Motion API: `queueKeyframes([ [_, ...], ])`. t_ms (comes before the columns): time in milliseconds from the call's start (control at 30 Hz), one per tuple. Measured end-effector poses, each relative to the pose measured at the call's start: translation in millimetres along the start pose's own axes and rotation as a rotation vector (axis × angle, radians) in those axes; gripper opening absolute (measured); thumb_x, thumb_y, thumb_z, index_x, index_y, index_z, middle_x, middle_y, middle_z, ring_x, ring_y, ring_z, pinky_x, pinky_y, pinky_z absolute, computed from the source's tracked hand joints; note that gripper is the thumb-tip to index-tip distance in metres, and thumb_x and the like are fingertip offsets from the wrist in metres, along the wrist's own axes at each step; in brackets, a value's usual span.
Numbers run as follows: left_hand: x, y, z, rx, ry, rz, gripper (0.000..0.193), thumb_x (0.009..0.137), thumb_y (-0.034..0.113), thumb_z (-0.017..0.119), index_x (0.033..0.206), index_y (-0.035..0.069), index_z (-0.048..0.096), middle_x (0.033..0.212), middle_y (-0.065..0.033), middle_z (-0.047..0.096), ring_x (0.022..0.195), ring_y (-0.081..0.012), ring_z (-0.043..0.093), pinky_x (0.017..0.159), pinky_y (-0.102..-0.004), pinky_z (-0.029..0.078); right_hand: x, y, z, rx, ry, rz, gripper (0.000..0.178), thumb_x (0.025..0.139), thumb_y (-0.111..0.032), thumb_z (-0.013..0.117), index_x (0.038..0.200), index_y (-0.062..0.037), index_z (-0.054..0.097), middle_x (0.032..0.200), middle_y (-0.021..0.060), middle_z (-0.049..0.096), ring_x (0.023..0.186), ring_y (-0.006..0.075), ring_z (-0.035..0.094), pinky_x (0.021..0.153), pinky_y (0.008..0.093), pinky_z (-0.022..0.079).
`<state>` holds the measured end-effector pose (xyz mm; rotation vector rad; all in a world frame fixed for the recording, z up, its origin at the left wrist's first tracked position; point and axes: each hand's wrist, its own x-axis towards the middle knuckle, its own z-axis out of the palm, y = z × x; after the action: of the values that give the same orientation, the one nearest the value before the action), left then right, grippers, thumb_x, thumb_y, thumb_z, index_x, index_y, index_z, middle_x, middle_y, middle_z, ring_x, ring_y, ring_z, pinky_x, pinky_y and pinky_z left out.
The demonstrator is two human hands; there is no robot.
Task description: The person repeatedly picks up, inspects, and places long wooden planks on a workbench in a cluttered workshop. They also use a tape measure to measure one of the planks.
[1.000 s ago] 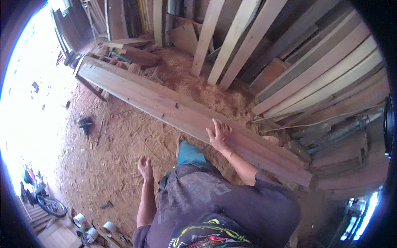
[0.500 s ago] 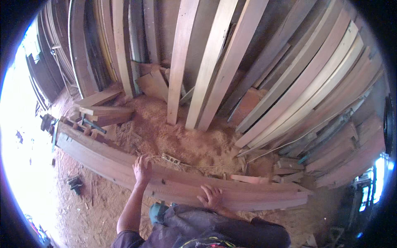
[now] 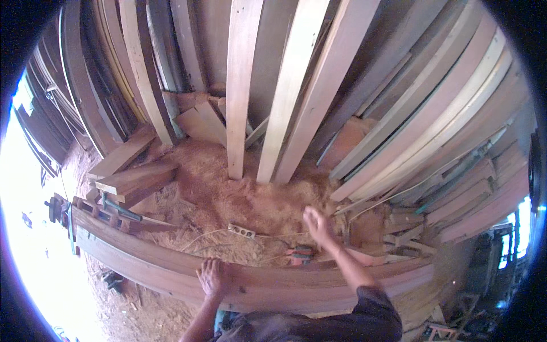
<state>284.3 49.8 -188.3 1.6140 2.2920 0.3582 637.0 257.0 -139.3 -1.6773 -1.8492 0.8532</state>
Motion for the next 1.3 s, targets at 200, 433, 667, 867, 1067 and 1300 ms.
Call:
queueKeyframes([
  [200,2,8,-7,0.01,-0.053,-0.03,0.03,0.094,0.04,0.066,0.109,0.015,0.071,0.122,-0.0028,0.07,0.13,-0.0262,0.055,0.105,-0.0494,0.04,250,-23,-10,-0.01,0.093,-0.093,0.049,0.102,-0.042,0.064,0.128,-0.0009,0.062,0.113,0.0174,0.072,0.103,0.0274,0.069,0.09,0.0406,0.054],
  [433,4,11,-13,-0.03,-0.033,-0.016,0.024,0.094,0.033,0.069,0.11,0.015,0.07,0.122,-0.0029,0.07,0.129,-0.0271,0.057,0.099,-0.0495,0.041,473,-104,-66,-0.368,0.499,-0.332,0.08,0.094,-0.054,0.066,0.144,0.0067,0.048,0.13,0.0288,0.064,0.122,0.0421,0.062,0.102,0.0501,0.05],
  [667,8,14,-14,0.045,-0.069,-0.026,0.027,0.09,0.032,0.071,0.111,0.016,0.069,0.121,-0.0034,0.07,0.126,-0.0283,0.059,0.098,-0.0465,0.041,540,-131,-64,-0.021,0.374,-0.241,0.102,0.091,-0.056,0.074,0.157,0.0069,0.028,0.159,0.0298,0.037,0.145,0.0403,0.042,0.122,0.0465,0.033],
  [867,13,21,-20,0.051,-0.082,-0.016,0.028,0.089,0.03,0.07,0.112,0.015,0.069,0.121,-0.0042,0.07,0.127,-0.0287,0.059,0.099,-0.0459,0.041,509,-141,-37,0.066,0.596,-0.189,0.099,0.088,-0.053,0.079,0.154,0.0062,0.035,0.154,0.0285,0.044,0.141,0.0365,0.047,0.119,0.0464,0.038],
  [1067,12,22,-22,0.02,-0.047,-0.005,0.028,0.089,0.03,0.069,0.113,0.014,0.069,0.121,-0.0049,0.07,0.126,-0.0292,0.059,0.099,-0.0473,0.042,445,-163,-71,0.156,-0.079,-0.133,0.092,0.085,-0.044,0.084,0.155,-0.0038,0.04,0.155,0.0186,0.048,0.137,0.0309,0.053,0.115,0.0455,0.044],
  [1300,2,13,-14,0.01,-0.039,0.006,0.037,0.092,0.037,0.069,0.12,0.013,0.067,0.127,-0.0085,0.067,0.127,-0.0307,0.058,0.101,-0.0509,0.041,358,-163,-16,0.158,0.124,-0.349,0.066,0.071,-0.052,0.092,0.117,-0.0083,0.076,0.109,0.01,0.078,0.102,0.0205,0.074,0.093,0.035,0.059],
])
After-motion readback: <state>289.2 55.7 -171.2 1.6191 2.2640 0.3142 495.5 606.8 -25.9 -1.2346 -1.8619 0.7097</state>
